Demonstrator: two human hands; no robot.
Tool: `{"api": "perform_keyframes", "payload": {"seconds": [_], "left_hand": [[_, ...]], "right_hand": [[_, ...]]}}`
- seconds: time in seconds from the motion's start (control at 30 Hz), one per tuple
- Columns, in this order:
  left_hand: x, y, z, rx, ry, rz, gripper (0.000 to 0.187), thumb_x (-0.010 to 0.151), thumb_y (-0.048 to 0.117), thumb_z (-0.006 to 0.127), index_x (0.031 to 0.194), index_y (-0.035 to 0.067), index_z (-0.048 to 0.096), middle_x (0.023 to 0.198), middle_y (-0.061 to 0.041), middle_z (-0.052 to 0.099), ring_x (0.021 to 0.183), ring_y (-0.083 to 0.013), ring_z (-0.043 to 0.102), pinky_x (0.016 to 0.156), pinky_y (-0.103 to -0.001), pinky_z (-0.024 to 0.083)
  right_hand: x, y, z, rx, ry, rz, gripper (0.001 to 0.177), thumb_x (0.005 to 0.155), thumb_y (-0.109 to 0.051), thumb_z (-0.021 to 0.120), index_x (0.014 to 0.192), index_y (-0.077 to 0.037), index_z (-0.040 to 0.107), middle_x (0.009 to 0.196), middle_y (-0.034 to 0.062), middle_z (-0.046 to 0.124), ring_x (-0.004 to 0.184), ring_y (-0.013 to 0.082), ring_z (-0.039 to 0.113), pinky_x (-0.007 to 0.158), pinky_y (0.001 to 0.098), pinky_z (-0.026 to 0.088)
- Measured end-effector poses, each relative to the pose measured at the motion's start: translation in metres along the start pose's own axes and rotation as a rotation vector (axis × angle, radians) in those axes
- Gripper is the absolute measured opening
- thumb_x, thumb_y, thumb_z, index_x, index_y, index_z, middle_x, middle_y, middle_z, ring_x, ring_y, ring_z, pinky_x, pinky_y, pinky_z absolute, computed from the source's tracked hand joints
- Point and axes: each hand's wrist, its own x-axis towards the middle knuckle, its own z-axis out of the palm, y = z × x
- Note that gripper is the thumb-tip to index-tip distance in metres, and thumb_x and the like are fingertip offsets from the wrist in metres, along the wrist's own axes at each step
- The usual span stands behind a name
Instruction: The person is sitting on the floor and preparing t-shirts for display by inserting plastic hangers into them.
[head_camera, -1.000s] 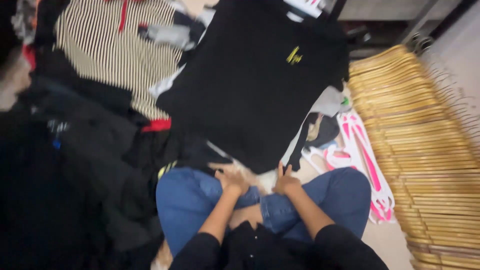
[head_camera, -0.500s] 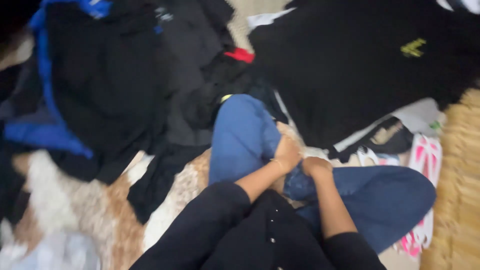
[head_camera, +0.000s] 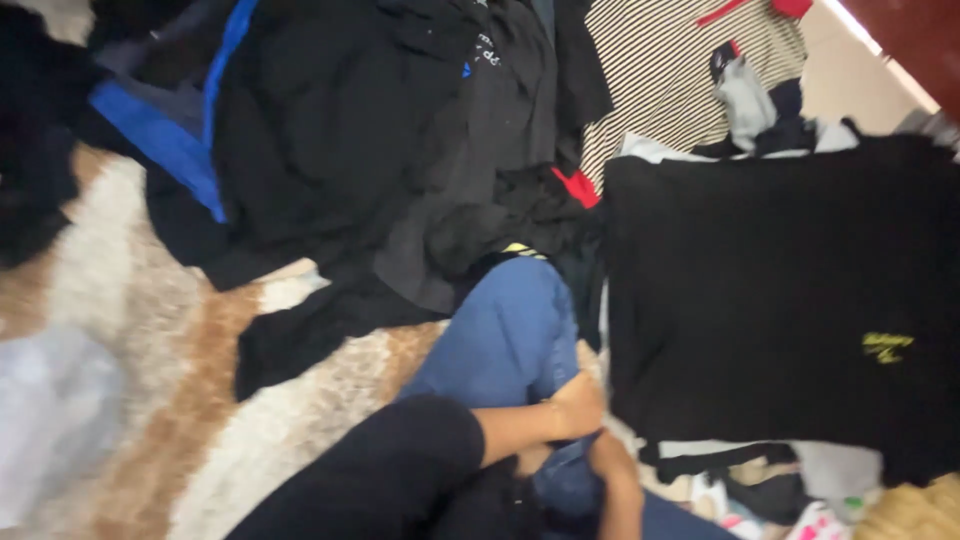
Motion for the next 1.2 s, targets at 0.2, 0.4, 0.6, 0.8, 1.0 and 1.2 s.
{"api": "perform_keyframes", "payload": {"seconds": [0.2,0.4,0.6,0.8,1.0,1.2], "left_hand": [[0.008,-0.012,0.007,-0.133,-0.103,0.016,0.028,0.094,0.023,0.054,0.095,0.013,0.080,0.098,-0.012,0.076,0.079,-0.0296,0.063,0.080,-0.051,0.038],[0.010,-0.035,-0.052,-0.668,0.107,-0.122,0.016,0.082,0.022,0.063,0.084,0.010,0.074,0.088,-0.013,0.071,0.073,-0.0342,0.063,0.075,-0.048,0.046],[0.007,-0.195,-0.103,-0.627,0.742,-0.766,0.038,0.069,0.012,0.071,0.106,0.011,0.064,0.117,-0.018,0.056,0.111,-0.0384,0.049,0.092,-0.057,0.037],[-0.077,-0.341,-0.058,-0.122,0.205,-0.912,0.062,0.077,0.041,0.082,0.129,0.019,0.060,0.125,-0.014,0.055,0.123,-0.0423,0.040,0.100,-0.061,0.028],[-0.084,-0.388,-0.087,-0.789,0.709,-0.894,0.048,0.105,0.035,0.062,0.131,-0.005,0.063,0.134,-0.023,0.065,0.126,-0.0386,0.058,0.105,-0.047,0.047],[-0.001,-0.297,-0.203,-1.458,0.396,-0.867,0.110,0.092,0.076,0.062,0.156,-0.007,0.031,0.159,-0.034,0.031,0.150,-0.0472,0.029,0.120,-0.062,0.028]], "right_hand": [[0.003,0.003,-0.004,0.005,0.008,-0.092,0.050,0.093,-0.039,0.045,0.134,-0.016,0.064,0.133,0.0132,0.069,0.122,0.0339,0.066,0.101,0.0417,0.052],[-0.039,-0.030,-0.033,0.065,-0.022,-0.022,0.043,0.090,-0.027,0.050,0.127,-0.015,0.067,0.124,0.0138,0.073,0.113,0.0352,0.069,0.095,0.0413,0.055],[-0.084,-0.054,-0.057,0.184,0.166,-0.008,0.040,0.086,-0.017,0.054,0.122,-0.017,0.071,0.116,0.0110,0.077,0.111,0.0357,0.070,0.091,0.0428,0.056],[-0.102,-0.073,-0.072,0.149,0.279,-0.022,0.035,0.085,-0.015,0.056,0.117,-0.019,0.070,0.107,0.0085,0.078,0.102,0.0364,0.072,0.082,0.0464,0.057],[-0.098,-0.094,-0.112,0.482,0.789,-0.221,0.019,0.090,-0.005,0.065,0.103,-0.011,0.077,0.091,0.0097,0.077,0.074,0.0290,0.072,0.071,0.0379,0.056],[-0.050,-0.159,-0.154,1.052,0.663,-0.467,0.045,0.098,0.001,0.067,0.140,-0.008,0.053,0.128,0.0278,0.063,0.116,0.0437,0.063,0.098,0.0506,0.052]]}}
